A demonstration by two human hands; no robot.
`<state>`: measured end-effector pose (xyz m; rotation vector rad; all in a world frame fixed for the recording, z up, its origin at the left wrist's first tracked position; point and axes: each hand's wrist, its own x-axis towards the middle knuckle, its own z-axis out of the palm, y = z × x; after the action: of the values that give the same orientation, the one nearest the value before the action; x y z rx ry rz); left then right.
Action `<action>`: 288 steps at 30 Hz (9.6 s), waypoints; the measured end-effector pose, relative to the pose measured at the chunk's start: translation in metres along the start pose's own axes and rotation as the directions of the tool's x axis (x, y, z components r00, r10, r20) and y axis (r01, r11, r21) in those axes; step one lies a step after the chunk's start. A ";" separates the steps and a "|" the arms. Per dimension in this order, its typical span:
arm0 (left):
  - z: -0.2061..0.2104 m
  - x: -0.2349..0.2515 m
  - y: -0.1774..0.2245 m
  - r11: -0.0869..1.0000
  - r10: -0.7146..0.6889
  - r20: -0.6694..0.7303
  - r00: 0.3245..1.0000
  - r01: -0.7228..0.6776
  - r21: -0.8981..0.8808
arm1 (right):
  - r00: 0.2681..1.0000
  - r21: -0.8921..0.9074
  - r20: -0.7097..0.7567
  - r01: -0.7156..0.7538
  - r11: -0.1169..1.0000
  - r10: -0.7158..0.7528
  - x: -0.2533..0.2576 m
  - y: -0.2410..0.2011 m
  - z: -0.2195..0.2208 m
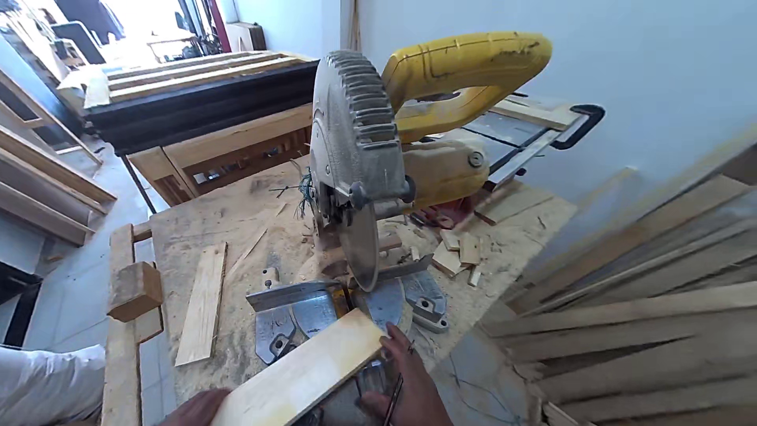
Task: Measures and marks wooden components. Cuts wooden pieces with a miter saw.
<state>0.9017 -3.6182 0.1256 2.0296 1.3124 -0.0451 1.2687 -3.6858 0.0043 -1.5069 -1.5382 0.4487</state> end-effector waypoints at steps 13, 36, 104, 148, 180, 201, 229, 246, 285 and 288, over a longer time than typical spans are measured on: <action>0.066 0.159 0.000 0.983 0.029 -0.517 0.855 0.071 0.172 | 0.943 -0.508 -0.078 -0.317 0.801 0.323 0.083 0.074 -0.022; 0.065 -0.010 -0.064 0.905 -0.304 -0.045 0.952 0.303 0.297 | 0.975 -0.172 0.058 -0.201 0.964 0.214 0.010 -0.001 -0.008; 0.078 0.179 0.036 0.681 -0.603 -0.435 0.668 0.147 -0.718 | 0.770 -0.480 -0.417 0.265 0.836 -0.483 0.206 -0.150 -0.197; 0.096 0.180 0.047 0.690 -0.599 -0.444 0.667 0.148 -0.709 | 0.883 -0.771 0.361 0.463 0.437 -0.299 0.049 -0.095 -0.132; 0.083 -0.054 -0.081 0.968 -0.214 -0.178 0.961 0.185 -0.167 | 0.958 -0.475 0.170 -0.126 0.871 0.232 0.061 0.052 -0.011; 0.089 0.181 0.051 0.935 -0.289 -0.502 0.815 0.129 -0.329 | 0.942 0.179 -0.061 -0.315 0.932 0.330 0.078 0.027 0.019; 0.101 0.197 0.064 0.761 -0.511 -0.453 0.730 0.139 -0.634 | 0.894 0.017 0.073 -0.445 0.895 0.443 0.090 0.024 0.028; 0.082 0.179 0.040 0.754 -0.545 -0.441 0.713 0.186 -0.631 | 0.863 0.044 0.228 -0.472 0.881 0.451 0.078 0.002 0.030; 0.101 0.184 0.047 0.757 -0.561 -0.453 0.693 0.209 -0.619 | 0.845 -0.730 0.469 0.535 0.427 -0.257 0.106 -0.131 -0.170; 0.100 0.184 0.047 0.754 -0.558 -0.449 0.697 0.201 -0.626 | 0.844 -0.720 0.501 0.530 0.448 -0.193 0.105 -0.135 -0.172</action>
<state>1.0620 -3.5426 0.0048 1.2580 1.8947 0.7797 1.3402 -3.6705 0.2360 -1.7363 -2.5455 -0.4288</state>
